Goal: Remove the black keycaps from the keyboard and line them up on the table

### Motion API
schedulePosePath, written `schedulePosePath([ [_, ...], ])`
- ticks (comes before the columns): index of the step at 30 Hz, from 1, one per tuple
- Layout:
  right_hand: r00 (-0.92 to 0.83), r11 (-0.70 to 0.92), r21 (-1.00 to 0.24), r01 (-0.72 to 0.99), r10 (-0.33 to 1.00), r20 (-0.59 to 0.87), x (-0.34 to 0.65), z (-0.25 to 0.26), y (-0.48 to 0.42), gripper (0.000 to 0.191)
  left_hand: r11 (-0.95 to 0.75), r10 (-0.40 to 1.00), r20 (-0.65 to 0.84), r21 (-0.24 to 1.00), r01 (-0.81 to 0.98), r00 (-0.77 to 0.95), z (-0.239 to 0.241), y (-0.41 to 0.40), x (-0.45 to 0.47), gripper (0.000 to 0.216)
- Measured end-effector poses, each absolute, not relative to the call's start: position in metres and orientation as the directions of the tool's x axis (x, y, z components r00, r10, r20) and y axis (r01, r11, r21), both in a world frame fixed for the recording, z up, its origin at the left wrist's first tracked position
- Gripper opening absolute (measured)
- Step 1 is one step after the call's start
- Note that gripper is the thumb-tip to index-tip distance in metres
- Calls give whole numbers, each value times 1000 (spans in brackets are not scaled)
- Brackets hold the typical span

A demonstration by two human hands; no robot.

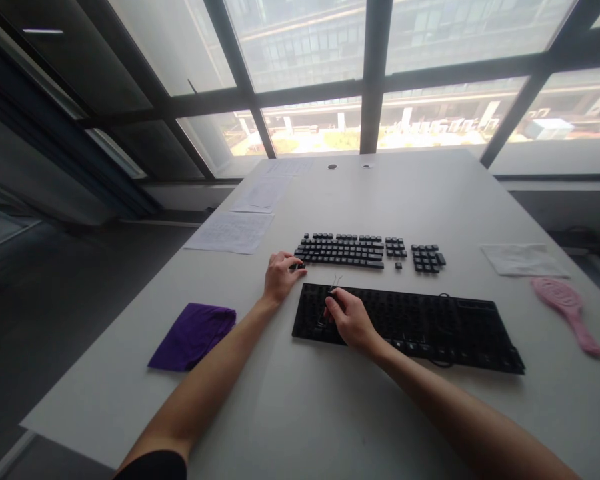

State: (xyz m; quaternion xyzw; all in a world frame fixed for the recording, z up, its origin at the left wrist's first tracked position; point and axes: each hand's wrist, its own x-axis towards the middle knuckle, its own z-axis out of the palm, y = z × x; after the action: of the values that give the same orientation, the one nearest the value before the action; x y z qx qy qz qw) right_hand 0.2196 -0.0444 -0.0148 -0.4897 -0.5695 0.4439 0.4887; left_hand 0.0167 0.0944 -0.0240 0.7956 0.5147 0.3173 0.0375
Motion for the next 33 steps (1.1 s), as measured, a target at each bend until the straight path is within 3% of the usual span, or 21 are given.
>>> schedulePosePath([
  [11, -44, 126, -987, 101, 992, 122, 220, -13, -45, 23, -445, 855, 466, 434, 784, 228, -25, 95, 14, 22],
  [18, 71, 86, -985, -151, 995, 76, 223, -6, -42, 29, -489, 824, 523, 456, 744, 221, -7, 72, 17, 18],
  [21, 138, 67, -964, -258, 990, 32, 226, -1, -40, 33, -553, 810, 512, 500, 667, 288, 4, 34, 20, 15],
  [23, 147, 62, -958, -281, 989, 21, 227, 1, -40, 34, -633, 772, 478, 512, 581, 420, 5, 5, 19, 16],
  [26, 132, 63, -962, -267, 991, 28, 227, 3, -40, 35, -717, 694, 432, 487, 499, 576, -3, -28, 16, 29],
  [33, 117, 69, -972, -223, 992, 44, 227, 2, -42, 36, -753, 647, 408, 470, 460, 644, -17, -36, 16, 29],
])
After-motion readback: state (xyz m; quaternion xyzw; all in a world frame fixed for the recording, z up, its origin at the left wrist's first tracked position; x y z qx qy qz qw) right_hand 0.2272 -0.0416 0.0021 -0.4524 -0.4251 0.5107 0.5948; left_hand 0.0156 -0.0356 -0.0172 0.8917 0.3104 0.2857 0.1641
